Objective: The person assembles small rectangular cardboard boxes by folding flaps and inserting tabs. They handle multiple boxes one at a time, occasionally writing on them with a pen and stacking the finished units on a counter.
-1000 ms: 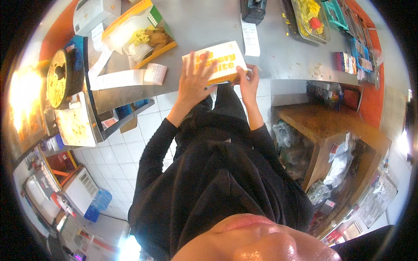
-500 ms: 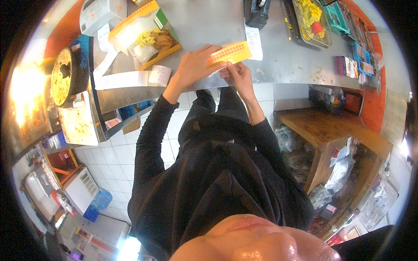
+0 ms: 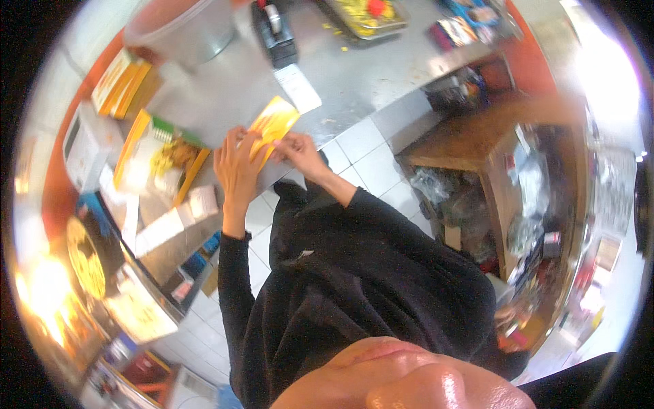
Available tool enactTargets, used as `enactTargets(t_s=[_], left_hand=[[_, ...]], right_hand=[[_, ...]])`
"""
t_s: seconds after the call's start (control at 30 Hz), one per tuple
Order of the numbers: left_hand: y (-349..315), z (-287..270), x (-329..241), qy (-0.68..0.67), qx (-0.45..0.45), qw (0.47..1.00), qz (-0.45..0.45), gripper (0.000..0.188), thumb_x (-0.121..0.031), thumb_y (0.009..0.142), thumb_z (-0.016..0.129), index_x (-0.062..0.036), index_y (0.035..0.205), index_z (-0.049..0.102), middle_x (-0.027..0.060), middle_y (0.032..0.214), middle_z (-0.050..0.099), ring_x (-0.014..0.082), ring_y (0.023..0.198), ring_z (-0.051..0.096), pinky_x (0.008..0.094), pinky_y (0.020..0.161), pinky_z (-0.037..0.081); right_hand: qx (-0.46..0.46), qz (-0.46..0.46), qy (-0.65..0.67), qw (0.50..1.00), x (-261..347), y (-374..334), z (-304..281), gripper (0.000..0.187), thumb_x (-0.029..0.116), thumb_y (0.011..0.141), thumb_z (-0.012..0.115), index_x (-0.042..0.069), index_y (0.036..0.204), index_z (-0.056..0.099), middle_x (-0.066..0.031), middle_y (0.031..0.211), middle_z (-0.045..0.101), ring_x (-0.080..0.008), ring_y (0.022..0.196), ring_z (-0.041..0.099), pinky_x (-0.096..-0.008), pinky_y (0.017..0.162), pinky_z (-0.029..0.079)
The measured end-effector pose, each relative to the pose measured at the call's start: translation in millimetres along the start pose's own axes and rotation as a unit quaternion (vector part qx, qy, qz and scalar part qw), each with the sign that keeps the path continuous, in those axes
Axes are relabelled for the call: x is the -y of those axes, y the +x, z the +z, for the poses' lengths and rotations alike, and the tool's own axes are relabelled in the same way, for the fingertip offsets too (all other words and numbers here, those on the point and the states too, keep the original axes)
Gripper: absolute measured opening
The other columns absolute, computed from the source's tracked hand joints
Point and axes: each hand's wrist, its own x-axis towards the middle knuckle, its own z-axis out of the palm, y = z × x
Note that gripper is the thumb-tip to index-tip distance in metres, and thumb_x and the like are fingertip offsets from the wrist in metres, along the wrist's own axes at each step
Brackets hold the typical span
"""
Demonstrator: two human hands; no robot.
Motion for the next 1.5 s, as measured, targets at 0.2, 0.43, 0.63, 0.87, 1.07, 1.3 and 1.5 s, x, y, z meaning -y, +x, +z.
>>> enactTargets(t_s=[0.2, 0.43, 0.63, 0.87, 1.07, 1.3, 1.5], left_hand=[[-16, 6, -19, 0.062, -0.072, 0.993, 0.072, 0.023, -0.029, 0.080, 0.068, -0.0163, 0.099, 0.064, 0.0045, 0.123, 0.055, 0.0262, 0.112, 0.054, 0.0388, 0.090, 0.043], [-20, 11, -36, 0.077, -0.064, 0.995, 0.001, 0.028, -0.023, 0.077, 0.071, -0.0138, 0.101, 0.061, 0.0048, 0.126, 0.053, 0.0272, 0.118, 0.050, 0.0414, 0.094, 0.040], [-11, 10, -36, 0.025, -0.039, 0.998, -0.046, 0.028, -0.017, 0.074, 0.071, -0.0137, 0.098, 0.058, 0.0048, 0.124, 0.054, 0.0260, 0.114, 0.051, 0.0407, 0.095, 0.036], [13, 7, -13, -0.020, -0.044, 0.997, -0.059, 0.030, -0.017, 0.073, 0.071, -0.0126, 0.097, 0.054, 0.0042, 0.120, 0.058, 0.0253, 0.108, 0.053, 0.0399, 0.093, 0.036], [33, 25, 6, -0.082, -0.059, 0.994, -0.044, 0.044, -0.017, 0.071, 0.073, -0.0129, 0.110, 0.052, 0.0027, 0.110, 0.060, 0.0245, 0.103, 0.054, 0.0386, 0.088, 0.040], [26, 27, 3, -0.079, -0.074, 0.989, -0.104, 0.053, -0.019, 0.070, 0.074, -0.0122, 0.118, 0.052, 0.0032, 0.102, 0.062, 0.0251, 0.098, 0.056, 0.0384, 0.084, 0.042], [27, 28, 3, -0.097, -0.088, 0.987, -0.097, 0.053, -0.020, 0.070, 0.075, -0.0127, 0.117, 0.053, 0.0039, 0.102, 0.062, 0.0249, 0.097, 0.056, 0.0383, 0.083, 0.042]], right_hand=[[-0.008, -0.023, 0.063, 0.998, 6, -4, 1, 0.024, 0.023, 0.093, 0.060, 0.001, 0.099, 0.064, -0.0006, 0.079, 0.065, -0.0050, 0.067, 0.056, -0.0203, 0.058, 0.042], [0.028, -0.045, -0.018, 0.998, 1, -5, -8, 0.026, 0.023, 0.092, 0.062, -0.001, 0.104, 0.065, 0.0003, 0.087, 0.064, -0.0065, 0.075, 0.055, -0.0238, 0.068, 0.046], [0.227, -0.148, -0.255, 0.928, 29, 17, -71, 0.021, 0.020, 0.090, 0.063, 0.003, 0.102, 0.067, -0.0037, 0.092, 0.068, -0.0101, 0.083, 0.061, -0.0263, 0.073, 0.050], [-0.096, -0.114, -0.261, 0.954, 60, 119, -105, 0.021, 0.025, 0.088, 0.062, 0.009, 0.100, 0.070, -0.0083, 0.083, 0.069, -0.0158, 0.065, 0.063, -0.0323, 0.062, 0.050], [-0.129, -0.107, -0.349, 0.922, 79, 233, -94, 0.021, 0.025, 0.089, 0.063, 0.010, 0.101, 0.070, -0.0099, 0.089, 0.067, -0.0175, 0.076, 0.062, -0.0320, 0.069, 0.048], [-0.041, -0.055, 0.287, 0.955, 36, 212, -101, 0.025, 0.033, 0.086, 0.067, 0.009, 0.080, 0.071, 0.0003, 0.091, 0.063, -0.0109, 0.080, 0.054, -0.0302, 0.065, 0.040], [-0.189, -0.344, -0.585, 0.710, 40, 201, -109, 0.025, 0.028, 0.088, 0.065, 0.006, 0.078, 0.069, -0.0021, 0.069, 0.062, -0.0137, 0.063, 0.056, -0.0322, 0.060, 0.044]])
